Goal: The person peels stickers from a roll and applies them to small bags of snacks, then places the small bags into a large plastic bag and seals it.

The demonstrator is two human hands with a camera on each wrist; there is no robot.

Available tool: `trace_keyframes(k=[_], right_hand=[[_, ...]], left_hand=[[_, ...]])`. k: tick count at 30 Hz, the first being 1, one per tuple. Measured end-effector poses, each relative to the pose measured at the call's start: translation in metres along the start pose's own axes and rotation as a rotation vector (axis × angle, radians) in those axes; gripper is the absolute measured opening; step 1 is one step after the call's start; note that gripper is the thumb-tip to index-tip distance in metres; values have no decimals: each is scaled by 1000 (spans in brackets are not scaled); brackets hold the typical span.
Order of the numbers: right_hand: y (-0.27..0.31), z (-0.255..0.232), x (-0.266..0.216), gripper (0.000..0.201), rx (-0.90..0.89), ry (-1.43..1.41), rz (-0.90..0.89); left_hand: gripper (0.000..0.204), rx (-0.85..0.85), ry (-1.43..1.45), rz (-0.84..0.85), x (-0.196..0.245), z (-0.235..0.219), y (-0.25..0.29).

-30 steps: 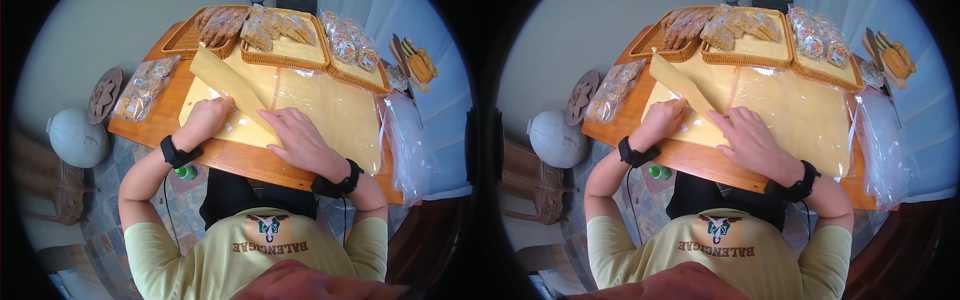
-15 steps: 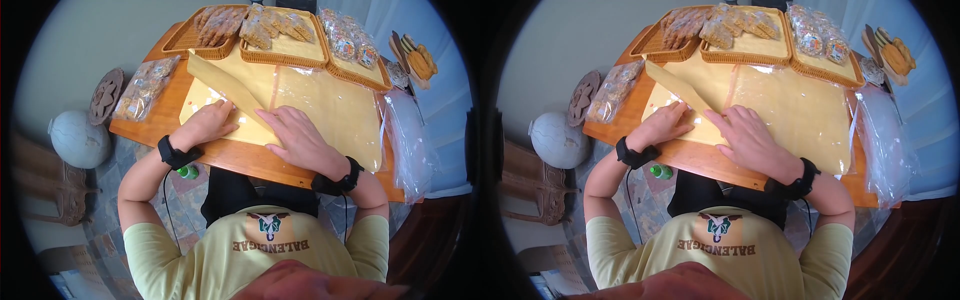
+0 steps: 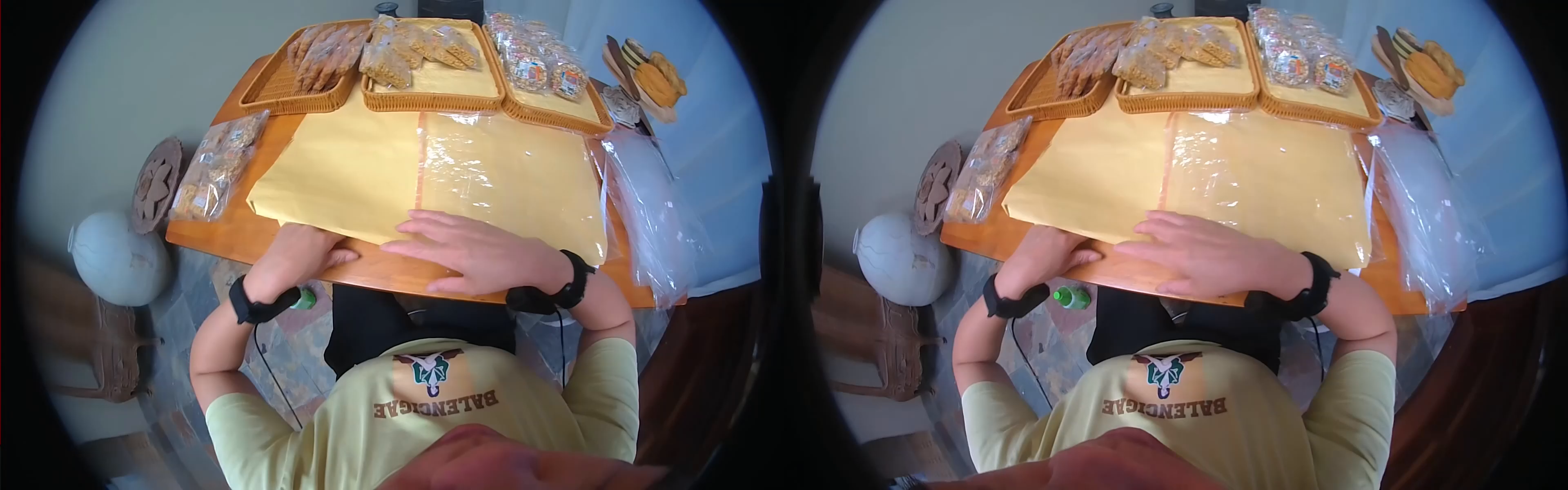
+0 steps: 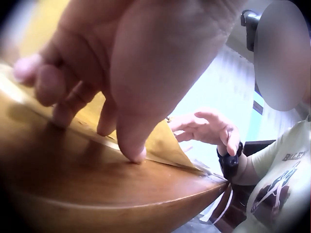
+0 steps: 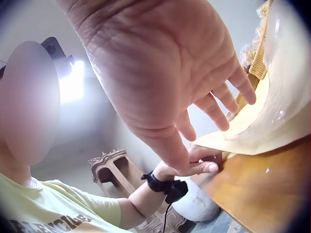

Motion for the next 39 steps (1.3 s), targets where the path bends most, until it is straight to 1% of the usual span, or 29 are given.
trace_keyframes(k=[1,2,3,4,5,6,7,8,11,12,14,15,17,18,19,20,23,26,27,28,29,30,33,34,35,36,37,38,39], right_hand=[[2,-5,3,55,0,6,8],[5,-8,12,53,-46,-48,84],[8,-8,20,51,-94,-104,158],[9,-8,23,51,-96,-103,159],[12,-6,31,47,-112,-88,218],[13,-3,39,43,-127,-71,277],[12,3,43,43,-129,-66,277],[10,11,47,41,-143,-36,275],[-2,22,49,38,-191,-18,288],[-3,24,49,36,-231,-46,306],[2,17,41,40,-209,5,305],[5,12,36,44,-188,45,305],[17,2,24,47,-150,93,280],[24,-1,19,51,-116,132,252],[35,-2,19,55,-64,202,245],[46,-2,20,55,-61,195,257],[71,-17,21,58,19,306,326],[96,-19,35,51,-50,296,463],[103,-21,37,42,0,325,440],[108,-24,39,33,49,354,417],[112,-28,42,33,48,346,427],[116,-41,44,30,125,340,429],[122,-89,47,24,264,360,447],[125,-108,47,21,331,390,459],[126,-119,47,21,324,401,462],[132,-138,46,18,422,466,485],[138,-156,44,15,523,532,504],[140,-167,43,15,522,548,504],[147,-182,45,13,576,538,561]], left_hand=[[39,-99,16,-57,-3,6,7],[39,-98,16,-50,6,0,12],[37,-175,118,-29,21,-5,20],[35,-252,219,-9,33,-9,26],[35,-251,221,-7,40,-16,30],[34,-243,282,71,51,-25,34],[33,-233,341,151,61,-31,37],[33,-228,339,155,64,-34,35],[26,-145,485,-57,53,-34,5],[26,-136,482,-50,45,-25,-9],[30,37,428,7,26,-21,-37],[30,39,425,15,21,-19,-47],[46,97,105,84,20,-19,-67],[46,90,106,92,15,-14,-77],[53,104,-12,163,17,-11,-86],[60,117,-130,234,19,-8,-94],[65,95,-281,338,23,3,-118],[61,81,-386,438,37,3,-137],[61,70,-385,446,40,2,-143],[53,85,-404,521,46,0,-146],[44,100,-419,594,52,-2,-148],[44,92,-413,598,52,-3,-151],[35,70,-253,566,48,-18,-159],[26,113,-138,542,47,-31,-160],[18,158,-22,519,48,-43,-162],[18,167,-17,527,57,-50,-161],[11,273,176,460,59,-68,-158],[4,375,367,391,56,-81,-154],[5,390,447,280,48,-85,-153]])
Point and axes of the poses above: each hand's wrist, its own y-axis away from the middle knuckle, its own z-axis out of the palm, x = y × z, the point moved 8 cm from there along -y, towards the middle knuckle, and after that the axes turned 12 degrees about y, right-handed, at the moved point
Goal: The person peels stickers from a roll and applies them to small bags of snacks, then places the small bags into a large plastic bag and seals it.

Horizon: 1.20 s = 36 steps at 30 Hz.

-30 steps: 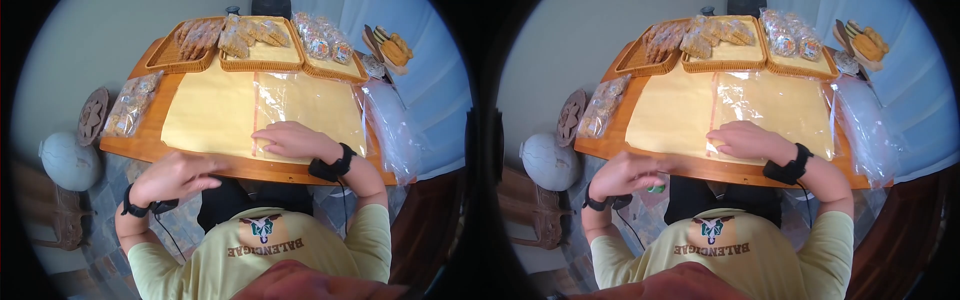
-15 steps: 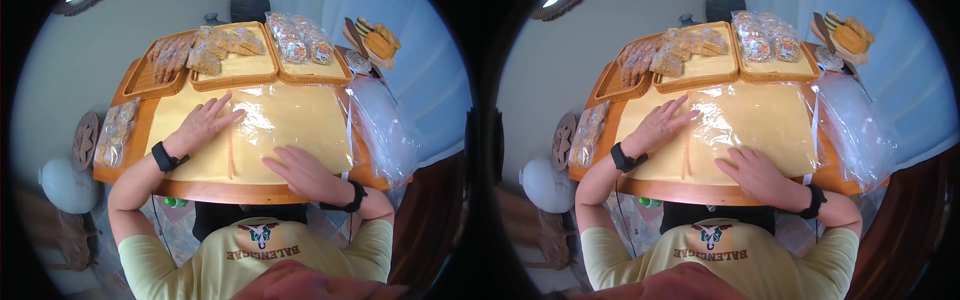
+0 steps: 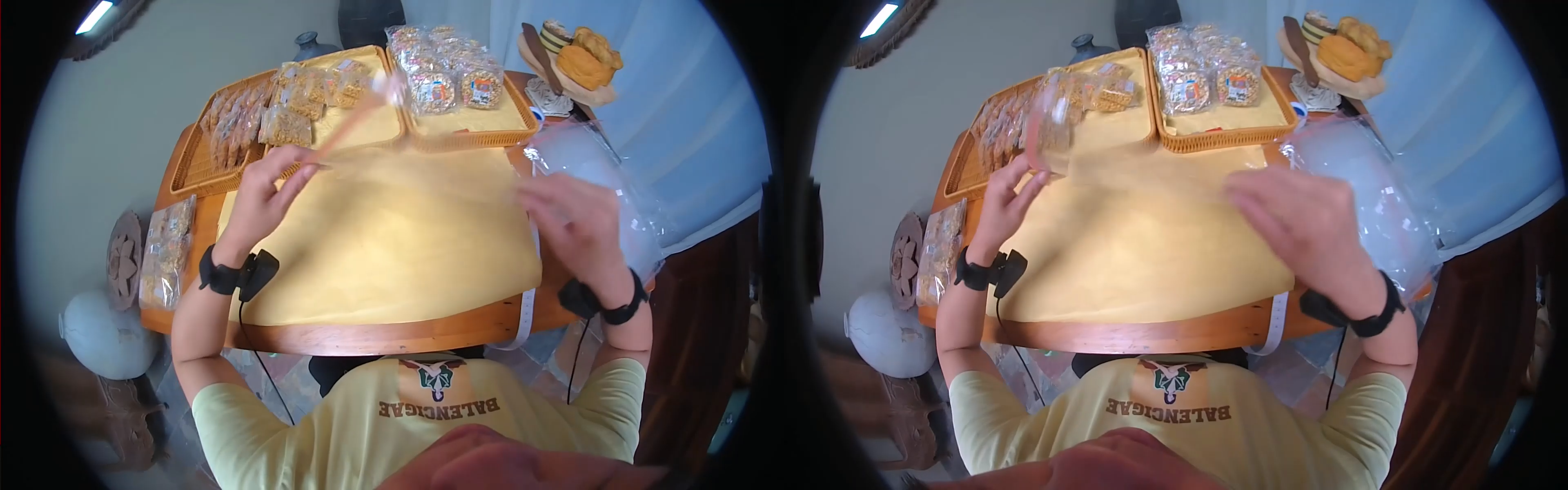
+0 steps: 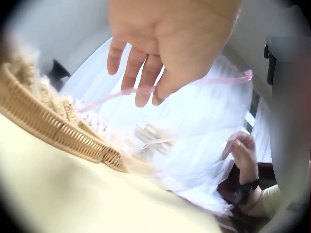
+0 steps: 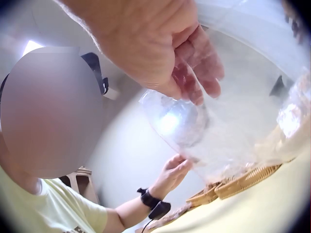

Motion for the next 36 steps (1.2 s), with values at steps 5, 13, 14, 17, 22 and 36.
trace_keyframes(k=[5,13,14,17,22,36], right_hand=[[-22,-58,30,11,134,-114,192],[-83,-69,66,17,107,-120,9],[-91,-51,77,17,52,-103,82],[-89,16,70,19,-201,200,135],[-48,101,79,30,-178,136,9],[-17,196,-102,20,-711,-328,-77]], left_hand=[[15,-10,517,-24,32,-8,0],[16,-146,979,-227,54,21,34],[16,-151,964,-266,47,26,39],[15,-161,1025,-346,16,44,53],[15,-90,984,-568,-48,67,78],[15,55,1176,-713,-94,82,93]])
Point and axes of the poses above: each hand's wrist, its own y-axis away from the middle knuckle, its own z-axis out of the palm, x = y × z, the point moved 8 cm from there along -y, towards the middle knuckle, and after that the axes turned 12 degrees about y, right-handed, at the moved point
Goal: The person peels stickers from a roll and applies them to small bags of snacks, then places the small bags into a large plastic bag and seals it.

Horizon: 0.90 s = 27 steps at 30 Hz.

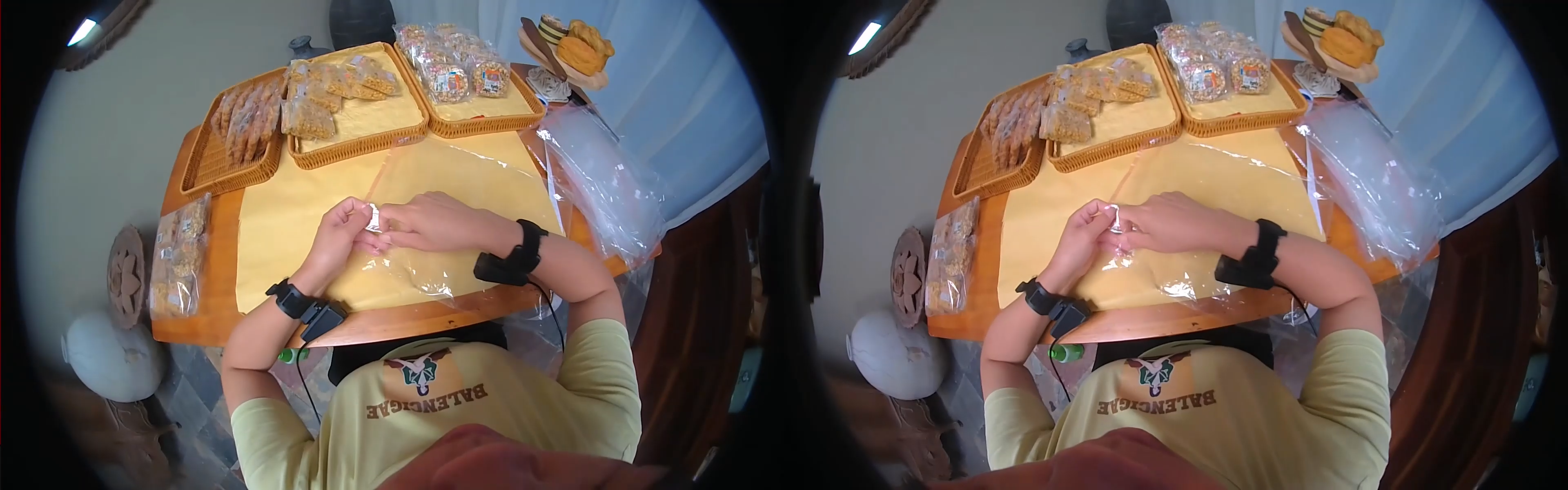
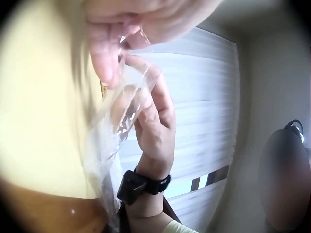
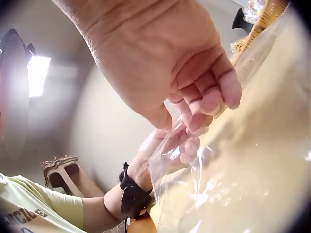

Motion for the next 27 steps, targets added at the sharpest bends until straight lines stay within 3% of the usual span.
trace_keyframes(k=[5,7,10,12,13,15,16,17,19,20,21,23,27], right_hand=[[-9,-7,-17,20,35,47,-30],[-2,-20,-24,22,148,102,14],[7,-11,-40,19,187,167,-80],[9,-4,-54,18,198,215,-140],[11,-2,-63,16,209,264,-214],[13,-3,-72,11,232,317,-270],[15,-10,-78,10,262,349,-296],[17,-15,-83,11,291,381,-324],[19,-21,-90,12,339,360,-377],[21,-26,-94,13,387,336,-421],[19,-27,-95,13,388,338,-422],[20,-23,-112,11,362,416,-593],[25,-34,-128,10,386,357,-631]], left_hand=[[13,77,-151,-4,13,-24,8],[12,83,-230,-1,20,-32,10],[10,74,-477,-161,13,-37,16],[10,71,-1257,255,54,-2,34],[10,63,-1258,254,58,5,39],[14,-25,-1687,708,77,45,61],[21,-209,-1767,713,73,53,65],[21,-206,-1767,713,72,53,65],[32,-604,-1603,709,49,62,73],[45,-709,-1520,592,36,58,68],[45,-709,-1521,594,31,59,65],[49,-811,-1544,595,15,76,62],[49,-865,-1667,676,9,111,39]])
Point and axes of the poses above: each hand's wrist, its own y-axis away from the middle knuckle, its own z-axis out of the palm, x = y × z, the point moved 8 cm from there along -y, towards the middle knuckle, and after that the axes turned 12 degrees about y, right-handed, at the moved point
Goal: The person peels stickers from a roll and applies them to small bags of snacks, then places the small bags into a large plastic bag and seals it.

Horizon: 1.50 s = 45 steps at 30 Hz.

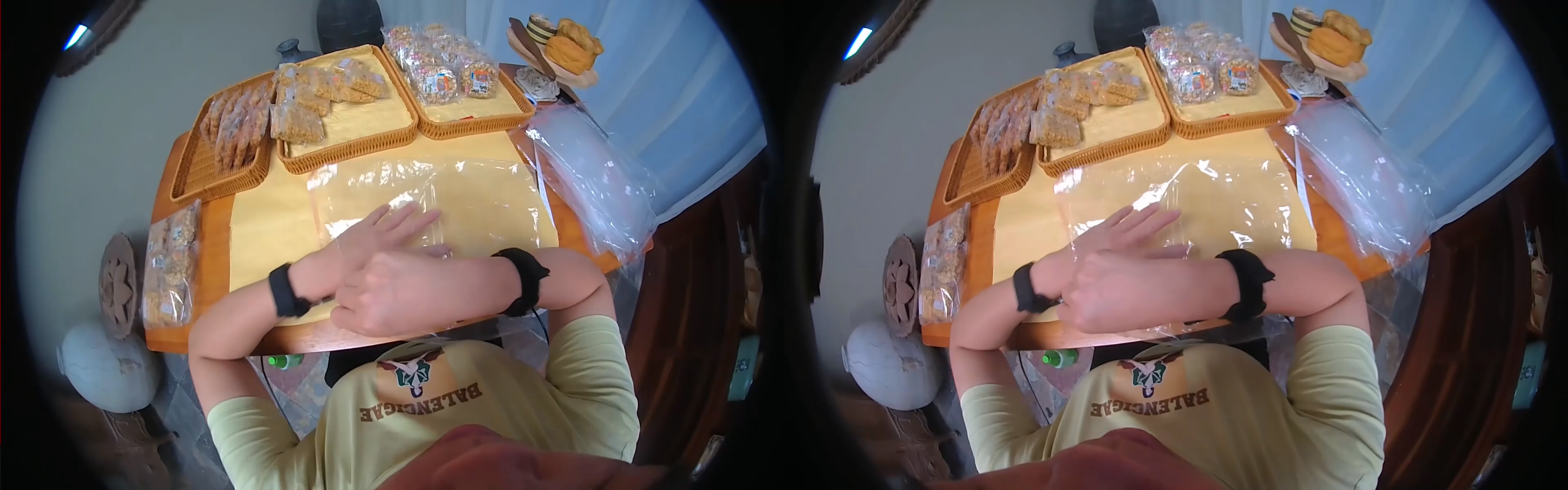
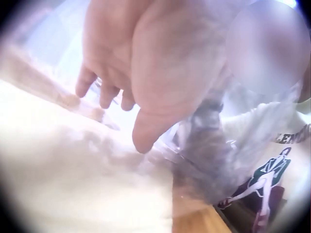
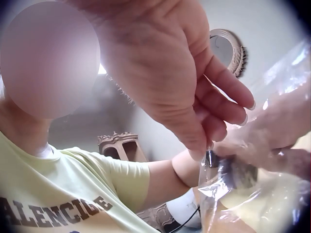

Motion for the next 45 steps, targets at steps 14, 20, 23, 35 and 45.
trace_keyframes(k=[14,20,23,35,45], right_hand=[[72,34,57,26,-429,-2,460],[72,59,55,34,-399,-177,538],[71,61,63,32,-426,-217,666],[80,57,75,19,-258,-333,775],[89,52,59,14,-210,-421,824]], left_hand=[[45,88,84,54,-73,27,-49],[51,31,351,-40,-73,19,-7],[47,97,625,-275,-80,5,13],[16,820,-166,-928,-173,-154,170],[52,554,-211,-1169,-268,-137,209]])
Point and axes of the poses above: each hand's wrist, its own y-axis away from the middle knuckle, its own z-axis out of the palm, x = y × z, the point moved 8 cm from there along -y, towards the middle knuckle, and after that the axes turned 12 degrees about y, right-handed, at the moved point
